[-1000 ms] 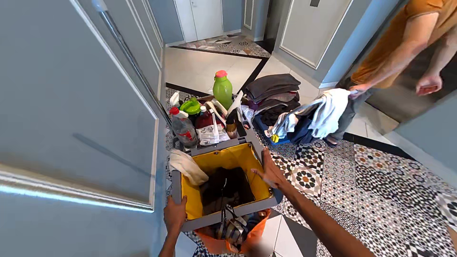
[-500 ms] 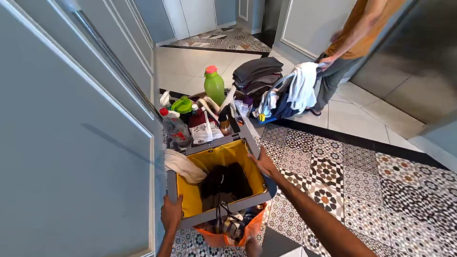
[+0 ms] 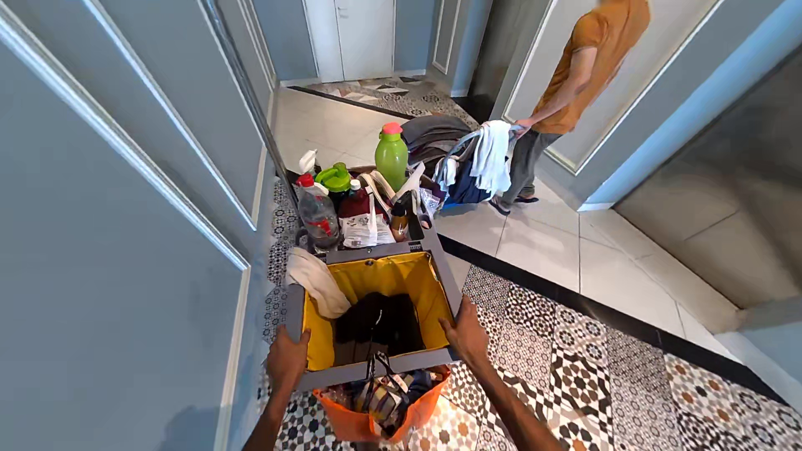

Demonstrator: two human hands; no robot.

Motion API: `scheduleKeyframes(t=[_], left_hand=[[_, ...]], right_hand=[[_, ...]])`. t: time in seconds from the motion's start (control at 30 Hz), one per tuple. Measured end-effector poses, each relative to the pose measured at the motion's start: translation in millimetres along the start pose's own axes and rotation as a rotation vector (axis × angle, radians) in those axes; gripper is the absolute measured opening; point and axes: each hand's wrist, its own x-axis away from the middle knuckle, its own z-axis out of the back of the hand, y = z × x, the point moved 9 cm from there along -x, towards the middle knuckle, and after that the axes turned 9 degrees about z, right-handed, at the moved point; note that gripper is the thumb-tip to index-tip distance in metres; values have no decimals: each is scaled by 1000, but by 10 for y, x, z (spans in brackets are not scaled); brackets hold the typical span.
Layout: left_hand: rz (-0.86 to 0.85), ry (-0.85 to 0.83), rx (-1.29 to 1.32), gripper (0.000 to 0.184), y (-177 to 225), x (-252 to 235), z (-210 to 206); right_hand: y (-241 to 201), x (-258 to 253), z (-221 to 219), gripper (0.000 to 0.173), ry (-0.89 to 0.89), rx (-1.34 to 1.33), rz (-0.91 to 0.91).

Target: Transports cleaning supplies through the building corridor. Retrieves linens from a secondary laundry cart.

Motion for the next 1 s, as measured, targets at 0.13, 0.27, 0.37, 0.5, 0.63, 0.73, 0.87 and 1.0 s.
scheduleKeyframes(t=[0.13,0.27,0.37,0.5,0.63,0.73,0.87,1.0], left_hand=[[-1,-49,12,75,436,-589,-16],[-43,-65,37,74,981,-1189,-25],[-48,-82,63,75,1349,-1587,-42],[-58,-97,75,76,1881,-2123,-63],[-67,-94,99,74,2394,-2636,-123],[-77,-92,101,73,2762,-2981,-171],[-77,-98,107,74,3318,-3454,-215],[-60,-88,87,75,3840,-3935,-300]], right_hand=[[-126,-719,-89,63,-45,-166,-198],[-256,-1466,-247,53,-96,-411,-334],[-429,-1929,-359,47,-142,-593,-371],[-782,-2511,-361,40,-219,-844,-292],[-1037,-3169,-326,62,-209,-942,-186],[-1175,-3650,-298,77,-193,-930,-132],[-1411,-4345,-300,98,-256,-1154,-50],[-1605,-5070,-450,45,-339,-1617,-105]])
